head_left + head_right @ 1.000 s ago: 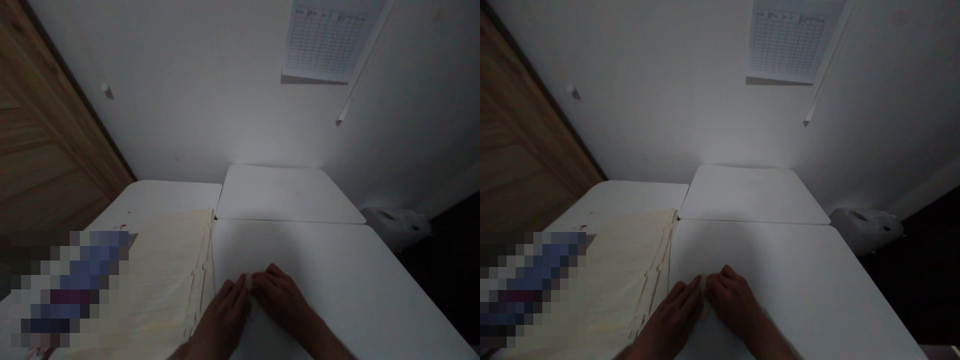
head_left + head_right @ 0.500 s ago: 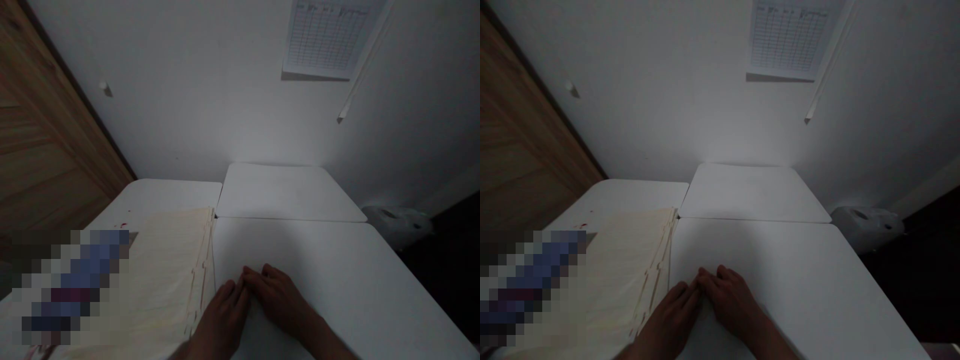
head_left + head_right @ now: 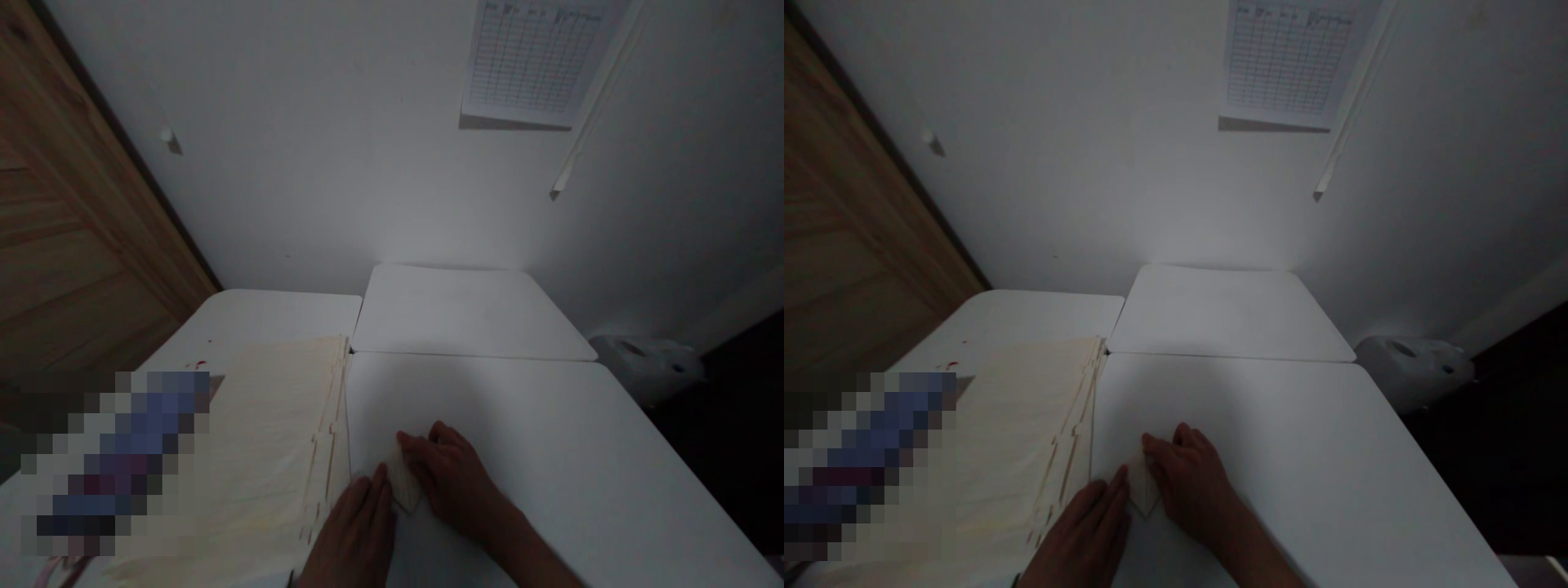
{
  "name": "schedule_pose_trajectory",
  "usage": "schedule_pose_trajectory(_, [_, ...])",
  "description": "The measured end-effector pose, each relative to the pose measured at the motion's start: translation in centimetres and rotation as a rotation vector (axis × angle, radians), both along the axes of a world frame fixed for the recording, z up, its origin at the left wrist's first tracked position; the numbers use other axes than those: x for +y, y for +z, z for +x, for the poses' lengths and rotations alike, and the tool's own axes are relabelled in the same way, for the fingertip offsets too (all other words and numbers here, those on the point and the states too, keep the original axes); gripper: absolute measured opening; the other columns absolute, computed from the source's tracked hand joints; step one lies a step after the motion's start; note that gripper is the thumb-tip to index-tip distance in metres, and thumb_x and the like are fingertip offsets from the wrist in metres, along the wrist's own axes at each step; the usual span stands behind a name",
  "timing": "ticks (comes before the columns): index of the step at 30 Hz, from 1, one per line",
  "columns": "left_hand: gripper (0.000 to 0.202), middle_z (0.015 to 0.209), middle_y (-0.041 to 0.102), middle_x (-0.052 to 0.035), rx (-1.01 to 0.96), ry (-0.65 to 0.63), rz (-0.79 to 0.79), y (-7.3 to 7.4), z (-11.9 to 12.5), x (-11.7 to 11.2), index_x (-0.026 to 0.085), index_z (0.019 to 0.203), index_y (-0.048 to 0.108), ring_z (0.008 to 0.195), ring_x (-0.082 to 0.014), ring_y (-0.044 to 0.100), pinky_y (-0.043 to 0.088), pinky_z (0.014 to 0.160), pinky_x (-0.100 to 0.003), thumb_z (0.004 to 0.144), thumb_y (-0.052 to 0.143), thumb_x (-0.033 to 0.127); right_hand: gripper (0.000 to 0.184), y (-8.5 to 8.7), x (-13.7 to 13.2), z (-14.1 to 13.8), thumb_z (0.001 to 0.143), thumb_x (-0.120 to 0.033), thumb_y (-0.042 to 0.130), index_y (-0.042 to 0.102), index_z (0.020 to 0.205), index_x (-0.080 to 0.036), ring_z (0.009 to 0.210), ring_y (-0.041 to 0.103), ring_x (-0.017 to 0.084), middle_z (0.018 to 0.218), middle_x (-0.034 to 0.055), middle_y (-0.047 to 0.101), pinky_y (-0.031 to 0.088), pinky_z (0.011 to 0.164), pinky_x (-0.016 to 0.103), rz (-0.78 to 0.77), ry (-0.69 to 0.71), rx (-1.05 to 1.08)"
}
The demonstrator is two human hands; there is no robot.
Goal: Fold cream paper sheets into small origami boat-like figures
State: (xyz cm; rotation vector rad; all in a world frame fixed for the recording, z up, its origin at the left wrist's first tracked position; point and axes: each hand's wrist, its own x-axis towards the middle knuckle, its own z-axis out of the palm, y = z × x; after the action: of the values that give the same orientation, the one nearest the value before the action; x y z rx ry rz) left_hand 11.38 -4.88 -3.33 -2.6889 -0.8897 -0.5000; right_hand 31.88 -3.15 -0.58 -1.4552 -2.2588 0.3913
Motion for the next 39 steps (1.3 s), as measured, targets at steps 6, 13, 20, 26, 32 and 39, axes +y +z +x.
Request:
schedule_pose_trajectory(6, [0.038,0.117,0.063,-0.0136,0.010,-0.044,-0.108,-0.1,-1.5,-0.8,0.013,0.114,0.058,0.105,-0.0257,0.059,0.047,0.088,-0.038,0.082,0.039,0.005,0.035,-0.4,0.1,0.1,0.090,-0.019,0.050,0.052,0.125,-0.025,0.084,0.051,0.021,0.093,0.0037,0.068,0.043,0.079,0.033,-0.011,-0.025,0.041])
schedule_pose_trajectory(13, [0.051,0.098,0.067,-0.0124,0.096,0.018,-0.153,0.8,0.8,2.2,0.007,0.117,0.054,0.097,-0.0278,0.060,0.051,0.084,-0.041,0.071,0.040,-0.008,0.021,-1.3,0.0,0.4,0.088,-0.024,0.057,0.059,0.109,-0.024,0.082,0.054,0.019,0.092,0.0022,0.069,0.044,0.076,0.029,0.057,-0.094,0.076])
schedule_pose_trajectory(20, [0.052,0.106,0.063,-0.0156,0.147,0.008,-0.281,1.0,2.6,4.8,0.007,0.126,0.047,0.103,-0.0290,0.057,0.049,0.090,-0.044,0.075,0.044,-0.004,0.014,-1.9,0.0,0.3,0.092,-0.026,0.054,0.064,0.083,-0.022,0.065,0.053,0.017,0.063,0.0015,0.064,0.040,0.064,0.026,0.233,-0.090,-0.075])
schedule_pose_trajectory(26, [0.053,0.106,0.063,-0.0158,0.088,0.022,-0.266,0.5,2.4,4.5,0.008,0.125,0.047,0.105,-0.0288,0.057,0.050,0.088,-0.044,0.074,0.041,-0.005,0.014,-1.9,-1.2,1.3,0.092,-0.020,0.051,0.065,0.092,-0.020,0.059,0.054,0.017,0.059,0.0025,0.064,0.038,0.057,0.026,0.341,-0.042,-0.154])
schedule_pose_trajectory(32, [0.050,0.101,0.062,-0.0152,0.018,0.017,-0.229,0.4,2.6,4.4,0.008,0.124,0.049,0.101,-0.0283,0.057,0.050,0.087,-0.044,0.076,0.042,-0.002,0.018,-2.0,-3.5,2.7,0.092,-0.018,0.049,0.062,0.104,-0.018,0.053,0.053,0.017,0.061,0.0026,0.066,0.039,0.051,0.027,0.336,-0.033,-0.136])
schedule_pose_trajectory(39, [0.031,0.099,0.060,-0.0136,-0.082,0.066,-0.190,1.1,2.5,4.2,0.011,0.117,0.054,0.094,-0.0273,0.058,0.053,0.080,-0.043,0.088,0.046,0.019,0.007,-0.7,-2.8,2.0,0.088,-0.024,0.056,0.063,0.086,-0.023,0.069,0.059,0.020,0.073,0.0021,0.068,0.046,0.066,0.031,0.181,-0.156,-0.024])
